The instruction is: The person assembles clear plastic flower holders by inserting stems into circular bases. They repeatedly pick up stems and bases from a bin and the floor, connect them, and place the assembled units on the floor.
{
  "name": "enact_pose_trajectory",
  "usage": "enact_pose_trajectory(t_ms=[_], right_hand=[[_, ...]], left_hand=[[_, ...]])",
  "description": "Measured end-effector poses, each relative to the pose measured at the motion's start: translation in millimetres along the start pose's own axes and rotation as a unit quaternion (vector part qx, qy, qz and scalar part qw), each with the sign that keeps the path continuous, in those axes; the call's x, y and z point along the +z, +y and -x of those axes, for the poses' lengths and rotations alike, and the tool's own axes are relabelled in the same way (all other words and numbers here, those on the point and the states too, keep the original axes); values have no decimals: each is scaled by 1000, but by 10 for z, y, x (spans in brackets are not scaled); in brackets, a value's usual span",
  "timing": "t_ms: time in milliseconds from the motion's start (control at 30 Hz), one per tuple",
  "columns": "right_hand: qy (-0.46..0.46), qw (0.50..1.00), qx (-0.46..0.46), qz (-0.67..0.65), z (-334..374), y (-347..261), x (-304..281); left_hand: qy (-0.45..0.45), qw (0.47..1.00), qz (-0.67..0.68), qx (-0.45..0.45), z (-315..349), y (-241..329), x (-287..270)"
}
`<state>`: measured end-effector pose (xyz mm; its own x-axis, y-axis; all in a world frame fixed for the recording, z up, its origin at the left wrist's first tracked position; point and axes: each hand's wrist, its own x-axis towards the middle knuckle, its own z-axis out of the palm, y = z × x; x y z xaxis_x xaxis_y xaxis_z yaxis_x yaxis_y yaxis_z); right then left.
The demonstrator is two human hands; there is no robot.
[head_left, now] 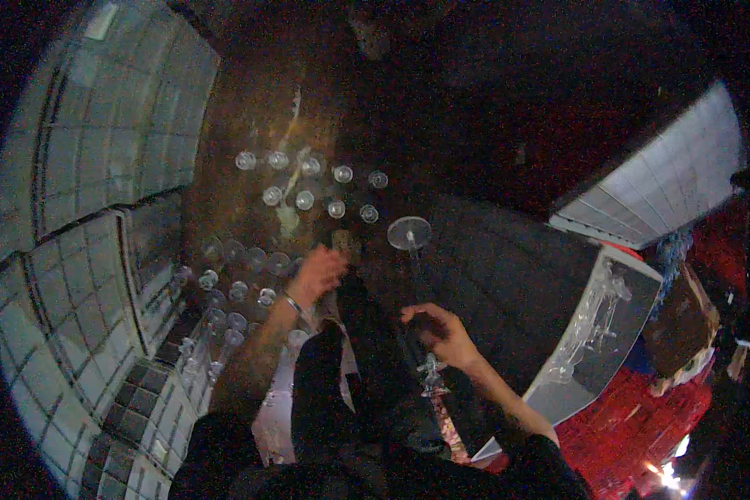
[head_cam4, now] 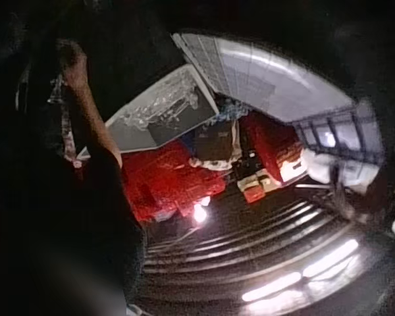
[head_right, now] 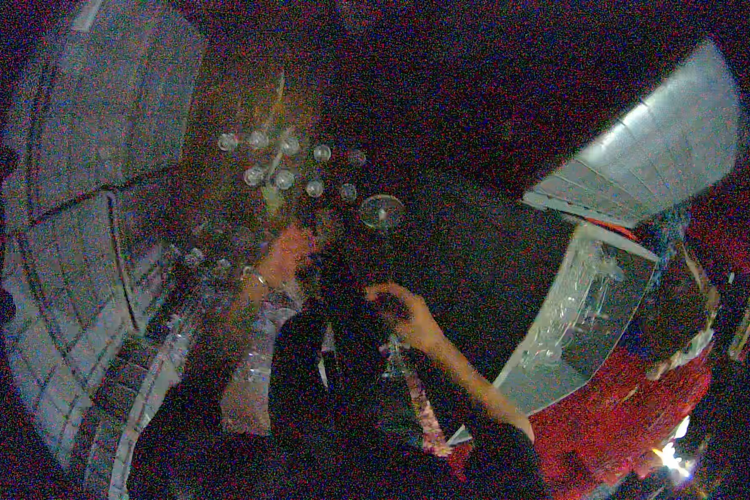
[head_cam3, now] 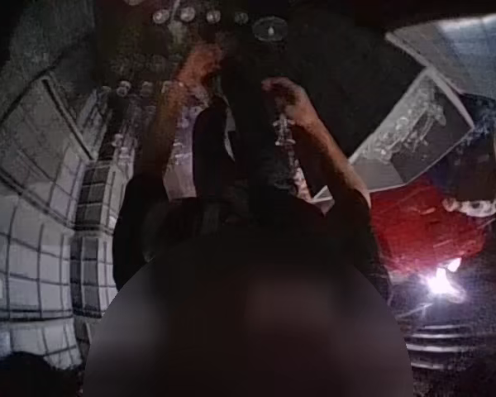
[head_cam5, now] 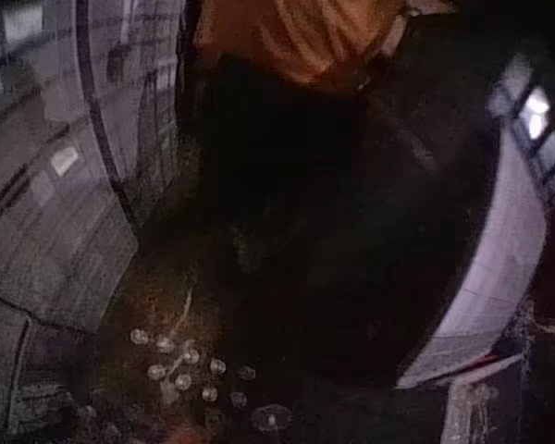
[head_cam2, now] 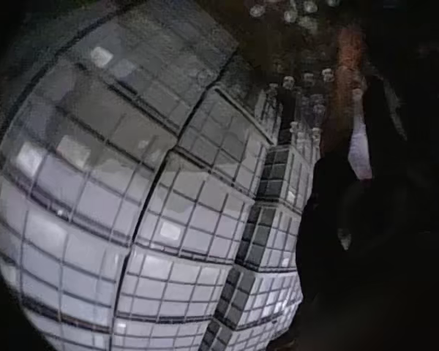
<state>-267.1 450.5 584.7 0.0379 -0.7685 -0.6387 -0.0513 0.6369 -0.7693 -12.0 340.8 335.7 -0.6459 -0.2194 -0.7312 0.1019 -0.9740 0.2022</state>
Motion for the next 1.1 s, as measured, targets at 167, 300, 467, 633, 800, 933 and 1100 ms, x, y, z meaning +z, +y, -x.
enact_pose_trajectory(t_ms=[167,300,467,633,800,933,1100], right_hand=[[-50,983,-143,103,426,-395,531],[40,977,-203,-49,804,-606,779],[7,979,-55,-195,1503,-637,1021],[15,999,-14,-48,1909,-182,1397],[70,997,4,-28,2050,734,1400],[-32,996,70,-40,2187,1242,1022],[-182,952,57,241,2294,1149,763]], left_hand=[[-92,996,8,-8,1117,115,1575],[-17,997,49,61,1422,197,1989],[93,983,-34,155,1663,87,2091],[134,981,35,134,1730,-693,2053],[30,997,-67,-23,1854,-1820,1711],[117,962,-238,64,2581,-2322,2205],[31,995,-46,-79,2386,-3043,1713]])
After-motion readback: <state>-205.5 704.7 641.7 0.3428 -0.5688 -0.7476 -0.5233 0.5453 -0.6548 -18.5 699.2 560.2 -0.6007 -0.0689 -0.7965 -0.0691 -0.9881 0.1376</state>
